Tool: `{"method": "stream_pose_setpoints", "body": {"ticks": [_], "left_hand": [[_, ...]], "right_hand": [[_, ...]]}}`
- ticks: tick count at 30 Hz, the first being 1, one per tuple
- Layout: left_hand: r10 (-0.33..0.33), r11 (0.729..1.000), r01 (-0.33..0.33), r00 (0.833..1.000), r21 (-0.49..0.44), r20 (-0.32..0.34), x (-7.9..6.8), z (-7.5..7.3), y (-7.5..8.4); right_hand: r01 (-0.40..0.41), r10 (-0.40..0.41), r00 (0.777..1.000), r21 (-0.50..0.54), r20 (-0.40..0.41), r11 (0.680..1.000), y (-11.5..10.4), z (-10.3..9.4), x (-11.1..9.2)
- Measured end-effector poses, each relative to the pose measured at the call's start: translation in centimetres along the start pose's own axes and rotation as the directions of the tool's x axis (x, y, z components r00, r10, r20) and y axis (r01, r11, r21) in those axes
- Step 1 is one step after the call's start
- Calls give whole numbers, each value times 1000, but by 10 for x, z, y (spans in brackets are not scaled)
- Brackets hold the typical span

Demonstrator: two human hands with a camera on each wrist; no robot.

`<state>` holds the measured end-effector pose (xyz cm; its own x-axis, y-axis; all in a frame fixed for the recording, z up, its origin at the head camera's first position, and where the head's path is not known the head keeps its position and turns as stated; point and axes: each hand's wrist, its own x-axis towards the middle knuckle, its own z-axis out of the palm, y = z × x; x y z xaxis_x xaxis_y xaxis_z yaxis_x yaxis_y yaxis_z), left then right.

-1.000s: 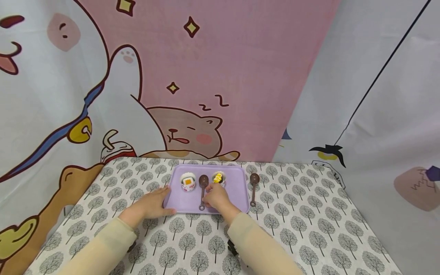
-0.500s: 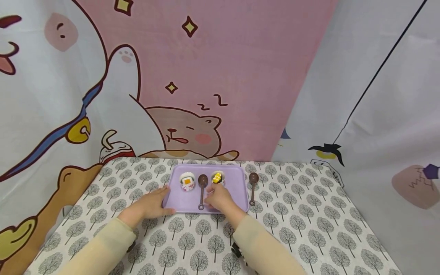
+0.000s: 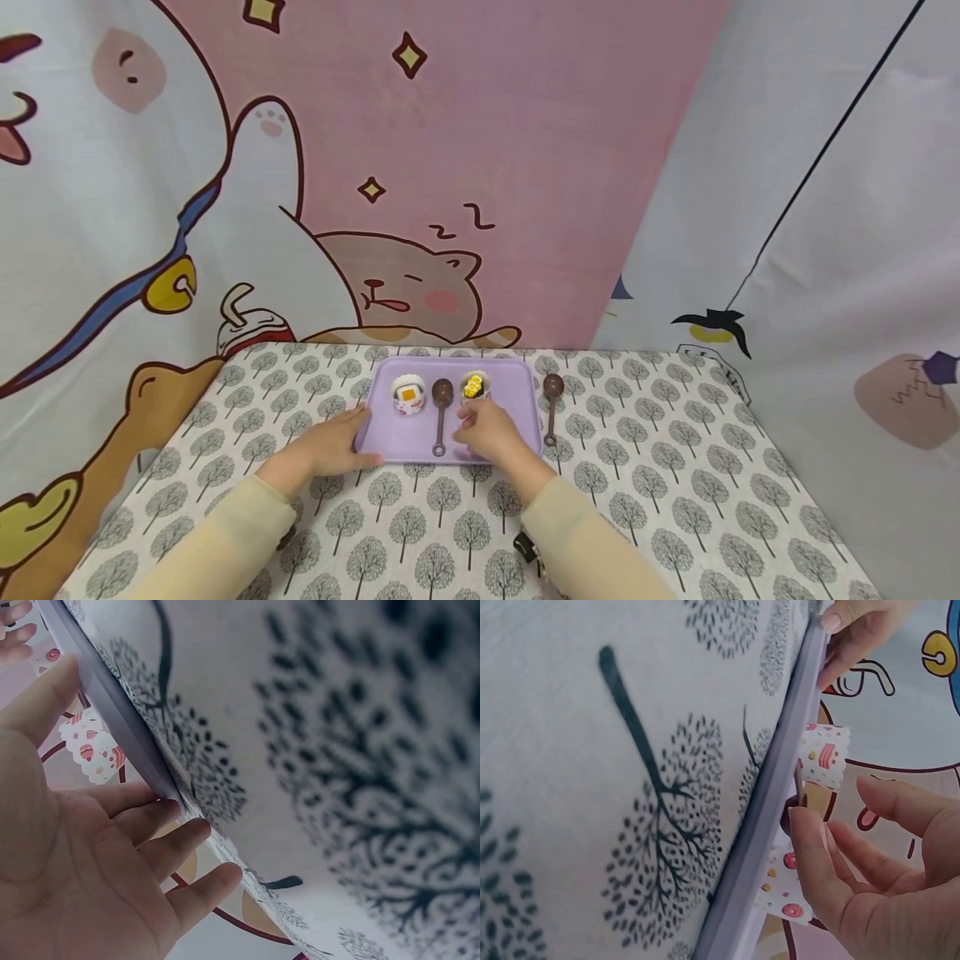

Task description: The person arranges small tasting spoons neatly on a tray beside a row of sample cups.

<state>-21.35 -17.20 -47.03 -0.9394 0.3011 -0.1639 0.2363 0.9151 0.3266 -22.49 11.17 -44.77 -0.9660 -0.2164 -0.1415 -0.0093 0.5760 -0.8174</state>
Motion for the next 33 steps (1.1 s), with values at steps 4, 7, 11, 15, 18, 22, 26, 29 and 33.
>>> {"method": "stream_pose_setpoints", "body": {"ticks": [4,7,11,15,18,22,26,29,33], "left_hand": [[-2,1000,2,1000,-11,3,0,-1,1],[-3,1000,3,1000,-15,5,1,0,1],[-1,1000,1,1000,-14,4,2,-1,0],[0,1000,0,1000,-13,7,2,-2,0],[1,1000,0,1000,-14,8,2,-1,-1],[1,1000,-1,1000,-12,6,2,-2,0],[2,1000,-2,1000,-13,5,0,-3,1],[11,1000,-11,1000,-9,2,0,-4,2],[15,1000,-15,1000,2,-2,0,-4,3]], "right_hand": [[6,-6,1000,-16,3,1000,-2,-6,-5],[5,-5,1000,-37,4,999,-4,-10,-7],[18,-20,1000,-115,-16,993,-5,-13,-10],[30,-36,999,-171,-31,985,-6,-16,-12],[41,-47,998,-178,-30,983,-6,-19,-14],[52,-59,998,-159,-39,986,-5,-25,-16],[67,-74,996,-144,-42,987,-3,-31,-18],[72,-78,996,-141,-37,987,-1,-34,-20],[65,-69,997,-131,-30,989,-1,-38,-23]]}}
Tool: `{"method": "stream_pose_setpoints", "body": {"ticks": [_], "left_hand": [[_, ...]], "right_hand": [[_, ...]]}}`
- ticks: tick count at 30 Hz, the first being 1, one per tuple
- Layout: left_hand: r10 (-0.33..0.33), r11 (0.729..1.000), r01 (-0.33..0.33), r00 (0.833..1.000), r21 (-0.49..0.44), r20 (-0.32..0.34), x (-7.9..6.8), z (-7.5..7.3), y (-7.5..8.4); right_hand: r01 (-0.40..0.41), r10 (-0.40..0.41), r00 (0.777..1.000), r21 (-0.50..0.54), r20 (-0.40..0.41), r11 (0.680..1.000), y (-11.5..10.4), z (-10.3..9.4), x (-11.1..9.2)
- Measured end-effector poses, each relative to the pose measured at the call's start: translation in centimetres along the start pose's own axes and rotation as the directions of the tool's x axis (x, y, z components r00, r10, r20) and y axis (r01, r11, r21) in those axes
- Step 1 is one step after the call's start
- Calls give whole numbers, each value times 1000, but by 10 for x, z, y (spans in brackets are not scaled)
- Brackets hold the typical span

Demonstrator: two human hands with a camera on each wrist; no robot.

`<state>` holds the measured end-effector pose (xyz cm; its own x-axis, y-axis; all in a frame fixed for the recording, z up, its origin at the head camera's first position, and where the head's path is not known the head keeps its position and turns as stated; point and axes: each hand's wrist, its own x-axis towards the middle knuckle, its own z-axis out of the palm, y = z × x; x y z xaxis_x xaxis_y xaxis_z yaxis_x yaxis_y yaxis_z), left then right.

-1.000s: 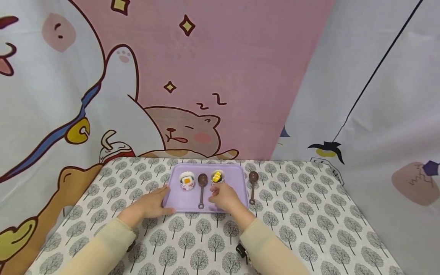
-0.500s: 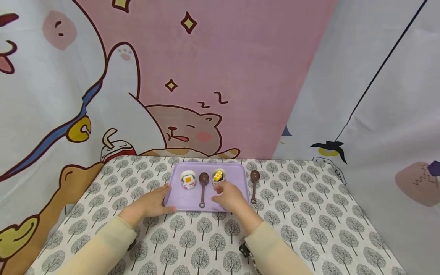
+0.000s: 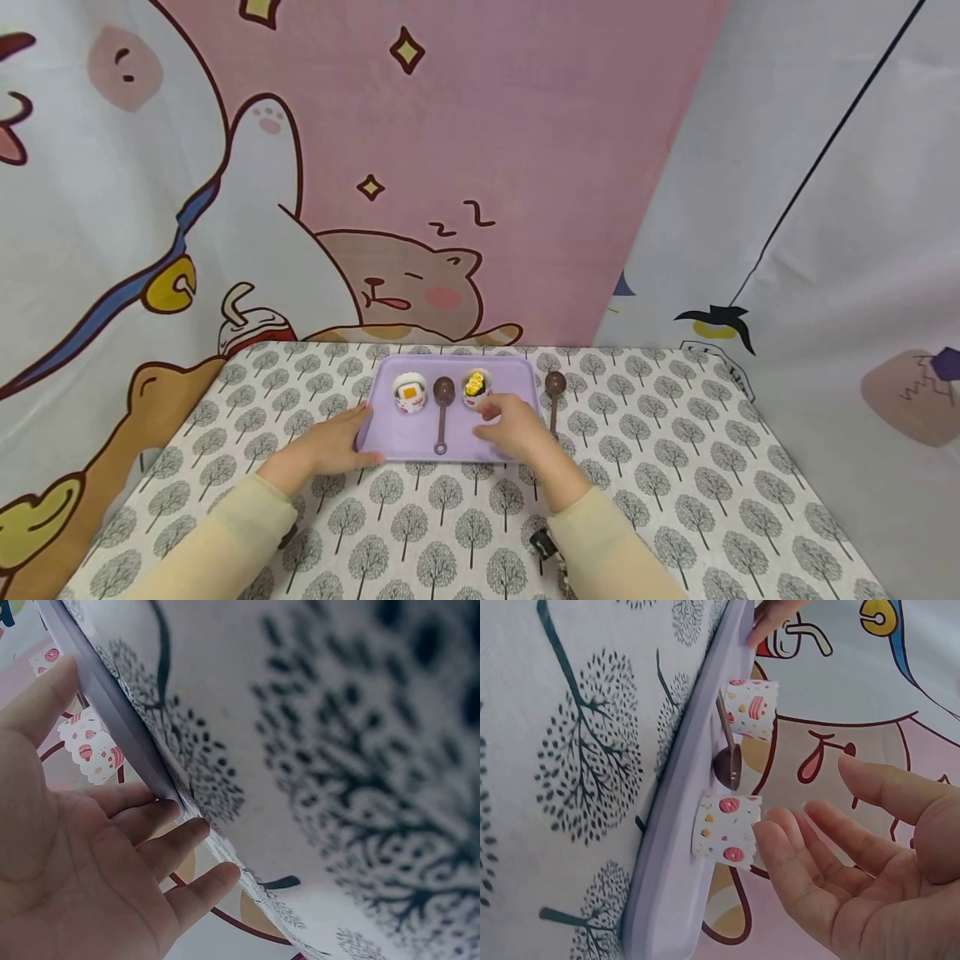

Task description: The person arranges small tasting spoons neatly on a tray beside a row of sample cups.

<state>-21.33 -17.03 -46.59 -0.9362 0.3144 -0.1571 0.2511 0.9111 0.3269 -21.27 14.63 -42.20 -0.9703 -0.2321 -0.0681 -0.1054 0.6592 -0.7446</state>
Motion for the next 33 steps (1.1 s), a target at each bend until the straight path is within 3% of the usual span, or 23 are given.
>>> {"method": "stream_pose_setpoints", "body": {"ticks": [21,33], "left_hand": [[-14,1000,14,1000,-10,7,-1,-1,0],[-12,1000,12,1000,-7,10,0,-1,0]], "right_hand": [[18,-19,1000,28,2,999,3,-20,-9],[17,-11,997,93,-70,995,13,-30,-8]]}}
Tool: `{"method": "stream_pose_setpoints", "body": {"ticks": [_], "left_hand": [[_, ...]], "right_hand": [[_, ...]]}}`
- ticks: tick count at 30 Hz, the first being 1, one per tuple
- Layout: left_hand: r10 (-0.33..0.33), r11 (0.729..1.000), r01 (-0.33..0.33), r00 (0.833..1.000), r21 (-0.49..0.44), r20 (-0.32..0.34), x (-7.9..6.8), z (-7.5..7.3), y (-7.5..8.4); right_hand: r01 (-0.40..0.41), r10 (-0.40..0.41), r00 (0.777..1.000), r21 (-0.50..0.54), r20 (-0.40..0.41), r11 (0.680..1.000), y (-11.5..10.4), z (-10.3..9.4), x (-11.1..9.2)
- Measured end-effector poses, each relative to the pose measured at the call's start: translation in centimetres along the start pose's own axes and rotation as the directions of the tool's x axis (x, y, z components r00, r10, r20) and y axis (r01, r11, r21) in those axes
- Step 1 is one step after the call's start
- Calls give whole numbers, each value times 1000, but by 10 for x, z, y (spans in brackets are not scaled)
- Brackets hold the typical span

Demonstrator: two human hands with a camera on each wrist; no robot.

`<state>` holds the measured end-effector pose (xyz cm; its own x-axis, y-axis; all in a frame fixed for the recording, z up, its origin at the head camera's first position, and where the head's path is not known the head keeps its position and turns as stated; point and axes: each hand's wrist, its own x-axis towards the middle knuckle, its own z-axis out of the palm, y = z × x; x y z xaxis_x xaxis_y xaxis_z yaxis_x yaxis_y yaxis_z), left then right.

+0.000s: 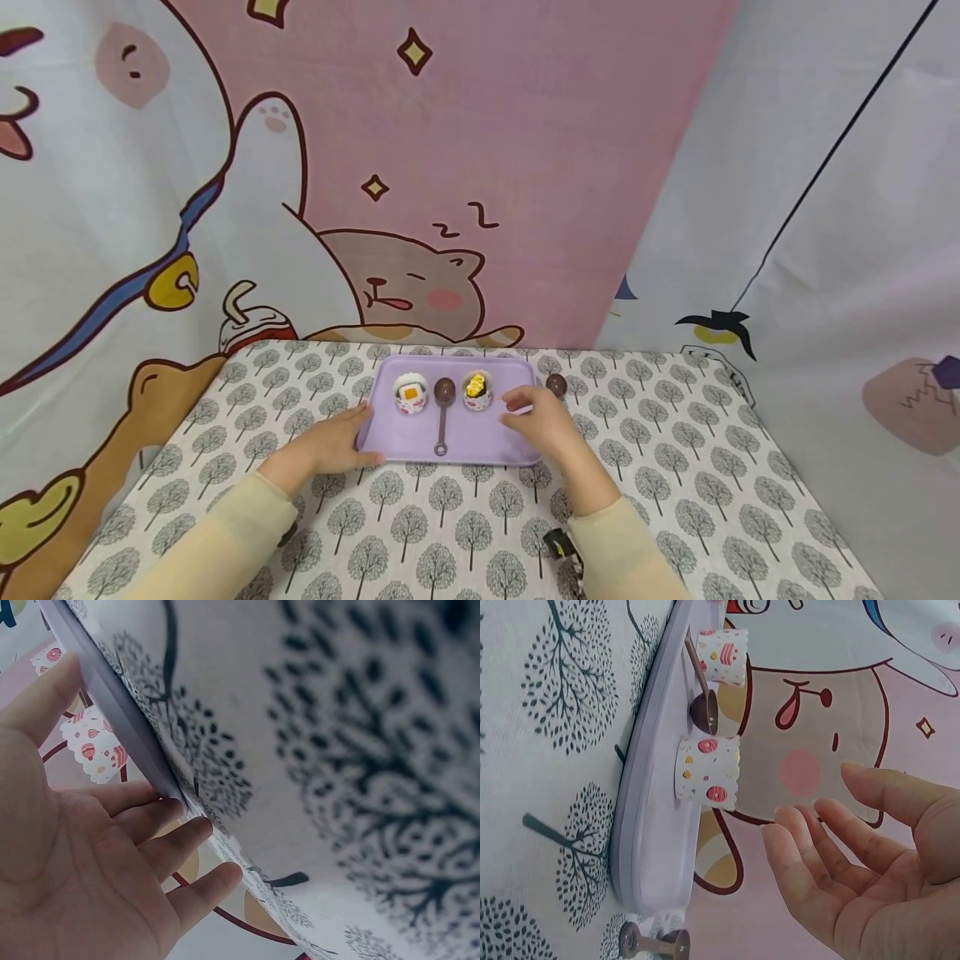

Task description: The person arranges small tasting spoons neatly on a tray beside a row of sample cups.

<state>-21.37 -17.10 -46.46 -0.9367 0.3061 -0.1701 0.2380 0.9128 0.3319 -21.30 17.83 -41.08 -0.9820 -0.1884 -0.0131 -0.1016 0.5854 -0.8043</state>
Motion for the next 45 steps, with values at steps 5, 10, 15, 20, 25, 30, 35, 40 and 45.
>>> {"method": "stream_pose_setpoints", "body": {"ticks": [5,10,15,20,25,30,35,40,45], "left_hand": [[3,1000,-3,1000,7,-2,0,0,0],[6,1000,-6,1000,2,-6,0,0,-1],[3,1000,-3,1000,8,-5,1,1,-2],[3,1000,-3,1000,7,-6,1,1,-2],[0,1000,0,1000,8,-7,1,2,-2],[-5,1000,5,1000,7,-10,1,2,-2],[-5,1000,5,1000,7,-7,2,3,-3],[-4,1000,4,1000,10,-7,3,3,-3],[-7,1000,7,1000,10,-4,3,3,-2]], "right_hand": [[-14,15,1000,21,-20,1000,6,-4,3],[-37,38,998,27,-44,999,12,-7,5],[-38,40,997,30,-66,999,21,-11,9],[-69,78,993,94,-94,993,30,-14,13],[-113,127,986,118,-113,987,35,-18,16],[-120,138,983,145,-120,982,41,-21,18],[-149,172,978,188,-116,971,48,-23,22],[-178,205,972,203,-118,963,53,-25,24],[-201,234,965,238,-120,950,60,-27,27]]}}
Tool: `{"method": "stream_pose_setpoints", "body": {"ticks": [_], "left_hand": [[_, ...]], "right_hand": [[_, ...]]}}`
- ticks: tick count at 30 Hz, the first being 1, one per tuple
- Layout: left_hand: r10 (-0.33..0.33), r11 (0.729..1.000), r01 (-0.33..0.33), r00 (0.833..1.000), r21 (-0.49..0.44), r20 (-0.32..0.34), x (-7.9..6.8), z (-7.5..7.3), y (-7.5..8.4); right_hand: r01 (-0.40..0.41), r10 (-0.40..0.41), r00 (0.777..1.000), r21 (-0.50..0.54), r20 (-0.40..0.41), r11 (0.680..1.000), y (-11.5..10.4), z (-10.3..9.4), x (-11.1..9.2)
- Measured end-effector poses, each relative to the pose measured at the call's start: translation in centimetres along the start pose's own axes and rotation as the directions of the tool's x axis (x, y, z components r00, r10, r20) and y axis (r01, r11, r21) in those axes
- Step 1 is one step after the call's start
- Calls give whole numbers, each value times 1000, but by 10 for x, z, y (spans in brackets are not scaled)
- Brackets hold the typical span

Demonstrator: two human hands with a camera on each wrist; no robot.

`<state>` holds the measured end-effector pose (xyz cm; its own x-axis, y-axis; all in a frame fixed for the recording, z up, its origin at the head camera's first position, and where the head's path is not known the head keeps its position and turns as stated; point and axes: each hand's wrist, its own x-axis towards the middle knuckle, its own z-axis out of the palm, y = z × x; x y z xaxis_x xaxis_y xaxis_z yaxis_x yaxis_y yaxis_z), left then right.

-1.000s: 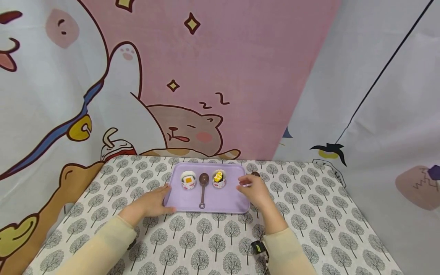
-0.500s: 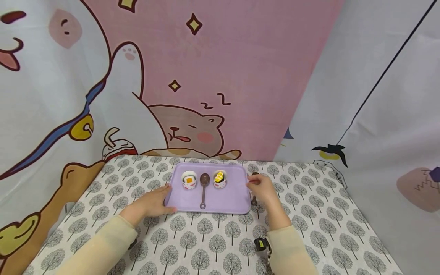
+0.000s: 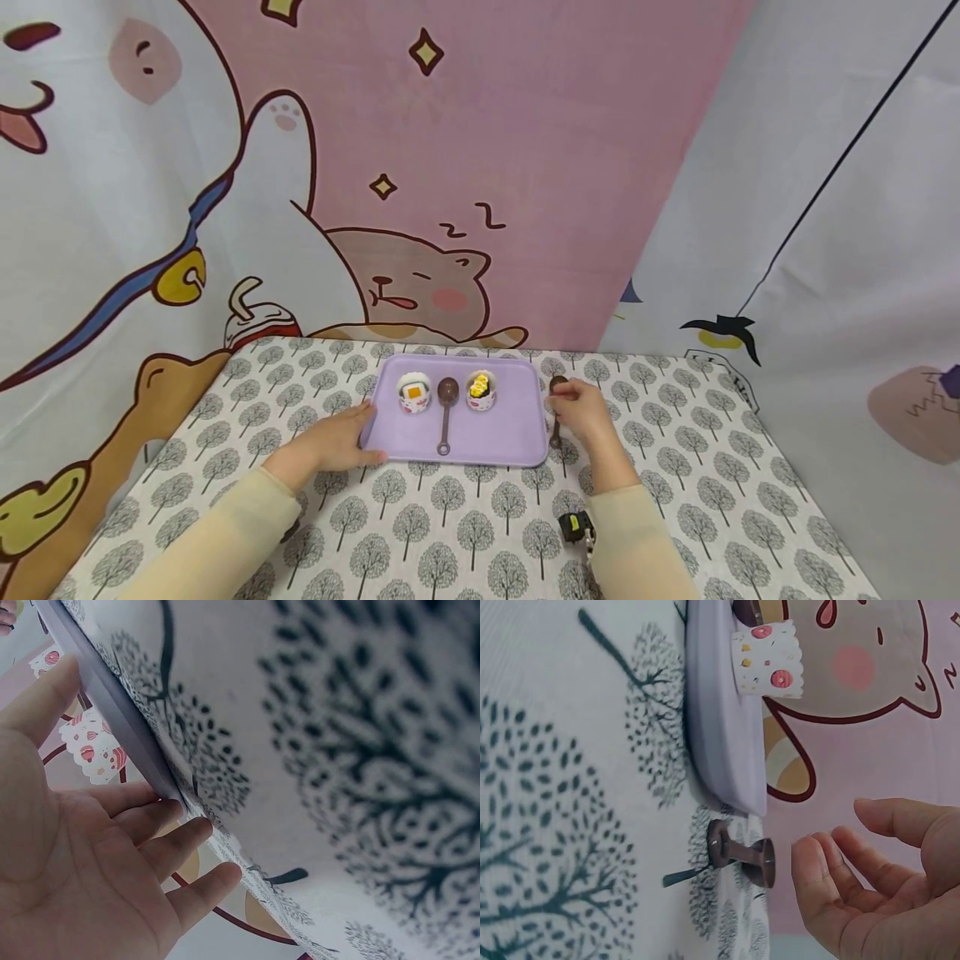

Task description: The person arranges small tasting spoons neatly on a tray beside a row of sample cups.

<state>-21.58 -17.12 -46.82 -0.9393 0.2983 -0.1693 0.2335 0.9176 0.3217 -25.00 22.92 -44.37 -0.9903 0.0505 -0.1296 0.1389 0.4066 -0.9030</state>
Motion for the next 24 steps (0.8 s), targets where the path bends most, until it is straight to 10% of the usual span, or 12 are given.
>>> {"method": "stream_pose_setpoints", "body": {"ticks": [24], "left_hand": [[-1,1000,1,1000,-8,-5,-2,-1,1]], "right_hand": [[-102,103,994,33,-29,994,25,-2,14]]}}
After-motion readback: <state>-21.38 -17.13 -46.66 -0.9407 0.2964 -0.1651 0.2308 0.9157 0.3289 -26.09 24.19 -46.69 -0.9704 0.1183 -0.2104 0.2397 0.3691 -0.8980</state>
